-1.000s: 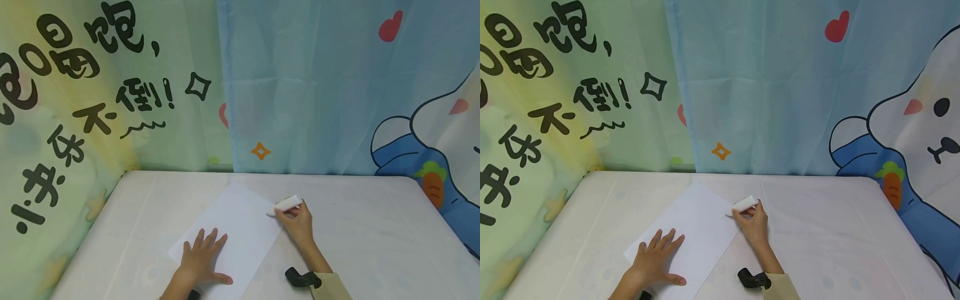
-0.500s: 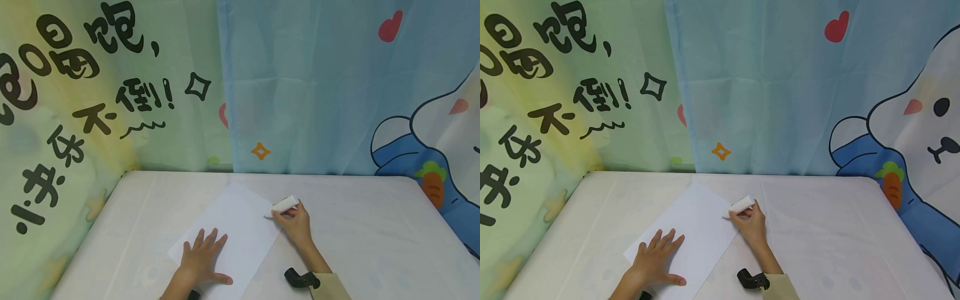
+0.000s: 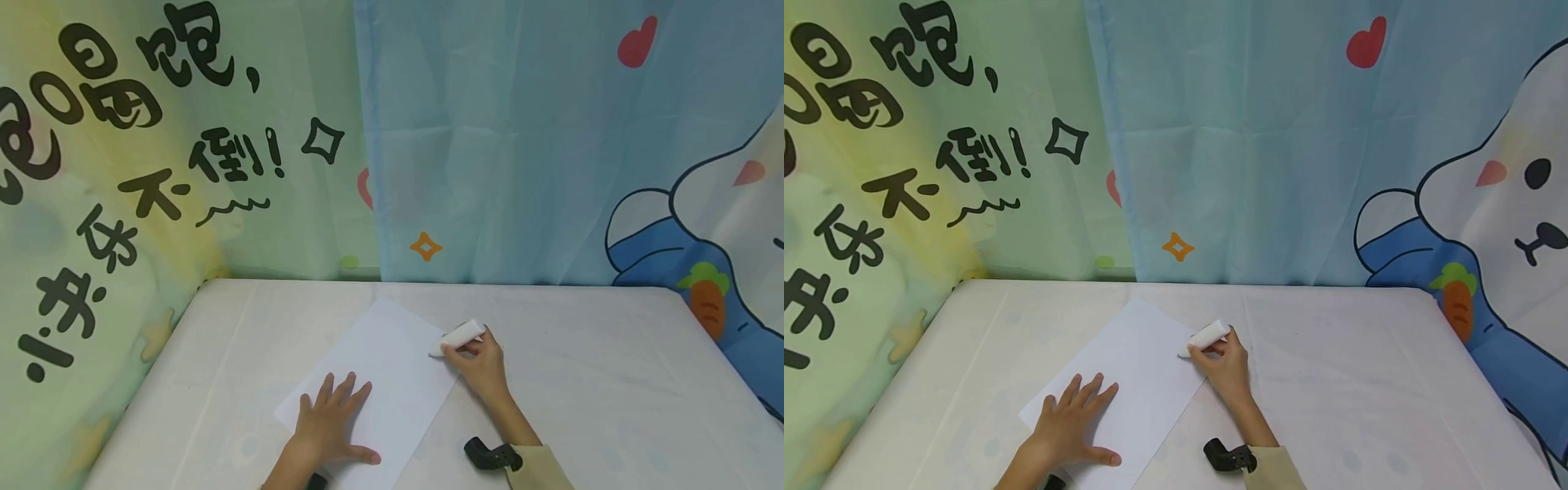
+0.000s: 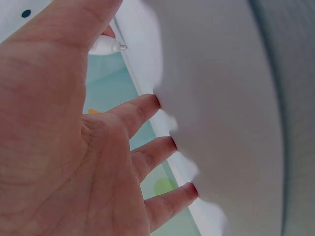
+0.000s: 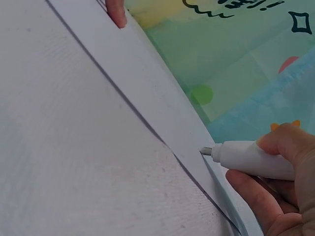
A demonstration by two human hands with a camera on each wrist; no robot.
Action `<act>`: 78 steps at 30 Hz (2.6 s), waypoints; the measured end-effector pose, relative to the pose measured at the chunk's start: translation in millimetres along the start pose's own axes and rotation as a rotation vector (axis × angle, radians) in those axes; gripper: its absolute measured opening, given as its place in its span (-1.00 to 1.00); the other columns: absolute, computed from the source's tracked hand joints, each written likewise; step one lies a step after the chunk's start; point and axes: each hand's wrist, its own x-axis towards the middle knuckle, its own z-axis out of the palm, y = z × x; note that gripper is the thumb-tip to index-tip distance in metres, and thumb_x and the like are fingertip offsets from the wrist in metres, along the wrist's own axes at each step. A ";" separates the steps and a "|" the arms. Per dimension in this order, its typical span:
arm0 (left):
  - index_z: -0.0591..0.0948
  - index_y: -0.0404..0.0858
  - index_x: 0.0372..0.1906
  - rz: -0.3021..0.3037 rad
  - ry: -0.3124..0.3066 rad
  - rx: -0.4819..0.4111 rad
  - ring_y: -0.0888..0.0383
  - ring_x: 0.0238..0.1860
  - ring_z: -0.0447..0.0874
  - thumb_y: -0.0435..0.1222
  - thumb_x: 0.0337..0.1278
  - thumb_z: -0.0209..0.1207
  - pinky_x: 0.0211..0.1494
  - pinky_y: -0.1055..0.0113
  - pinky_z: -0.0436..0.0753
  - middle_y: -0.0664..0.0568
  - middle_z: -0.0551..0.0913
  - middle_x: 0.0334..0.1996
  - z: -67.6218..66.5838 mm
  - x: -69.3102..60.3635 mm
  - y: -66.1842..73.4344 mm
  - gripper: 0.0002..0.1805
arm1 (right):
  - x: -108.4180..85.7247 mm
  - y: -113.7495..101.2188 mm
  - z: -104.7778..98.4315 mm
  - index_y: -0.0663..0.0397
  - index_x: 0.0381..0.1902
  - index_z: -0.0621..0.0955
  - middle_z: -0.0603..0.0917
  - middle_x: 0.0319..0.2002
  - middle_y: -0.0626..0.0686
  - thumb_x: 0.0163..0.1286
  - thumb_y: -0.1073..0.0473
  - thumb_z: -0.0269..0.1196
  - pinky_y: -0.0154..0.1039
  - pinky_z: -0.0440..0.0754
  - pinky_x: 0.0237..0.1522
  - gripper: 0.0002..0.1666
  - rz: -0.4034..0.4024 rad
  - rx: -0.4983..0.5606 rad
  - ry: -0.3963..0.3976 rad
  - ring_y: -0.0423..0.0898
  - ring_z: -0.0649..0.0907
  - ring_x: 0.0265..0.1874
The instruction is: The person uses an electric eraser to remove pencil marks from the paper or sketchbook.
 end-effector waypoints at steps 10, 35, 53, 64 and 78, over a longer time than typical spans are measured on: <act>0.24 -0.04 0.47 0.003 0.001 0.008 -0.29 0.47 0.07 0.34 -0.34 0.37 0.23 -0.45 0.27 -0.09 0.20 0.49 1.2 0.7 -1.7 0.17 | 2.6 5.5 -2.2 0.43 -0.09 0.45 0.73 -0.34 0.33 0.08 0.46 0.42 -0.65 0.47 -0.25 -0.53 0.018 0.053 0.088 -0.43 0.64 -0.39; 0.26 -0.04 0.46 0.003 0.004 -0.002 -0.30 0.46 0.08 0.34 -0.36 0.38 0.22 -0.46 0.27 -0.10 0.22 0.48 2.4 0.5 -1.5 0.17 | 0.7 3.2 -2.3 0.39 -0.08 0.47 0.74 -0.35 0.29 0.07 0.43 0.43 -0.60 0.48 -0.26 -0.52 0.033 -0.010 0.058 -0.08 0.75 -0.32; 0.25 -0.04 0.46 0.000 -0.001 0.003 -0.29 0.47 0.08 0.34 -0.37 0.38 0.22 -0.45 0.28 -0.10 0.21 0.48 1.0 0.0 -1.0 0.17 | 0.8 1.7 -1.3 0.41 -0.08 0.48 0.74 -0.36 0.31 0.03 0.43 0.44 -0.48 0.53 -0.25 -0.50 0.023 -0.027 0.012 -0.21 0.72 -0.35; 0.26 -0.04 0.46 0.000 0.003 0.012 -0.29 0.46 0.09 0.35 -0.37 0.38 0.21 -0.44 0.29 -0.10 0.22 0.48 1.9 0.2 -1.4 0.17 | 0.3 1.9 -0.1 0.40 -0.10 0.47 0.74 -0.37 0.31 0.05 0.44 0.44 -0.52 0.52 -0.26 -0.53 -0.004 -0.016 -0.011 -0.21 0.72 -0.36; 0.25 -0.04 0.47 0.027 0.010 0.015 -0.29 0.46 0.09 0.36 -0.35 0.36 0.21 -0.44 0.30 -0.10 0.22 0.48 -0.1 2.8 4.1 0.17 | 5.7 1.2 -12.9 0.40 0.06 0.37 0.66 -0.17 0.31 0.25 0.45 0.32 -0.43 0.69 -0.25 -0.51 0.217 0.350 0.114 -0.37 0.69 -0.37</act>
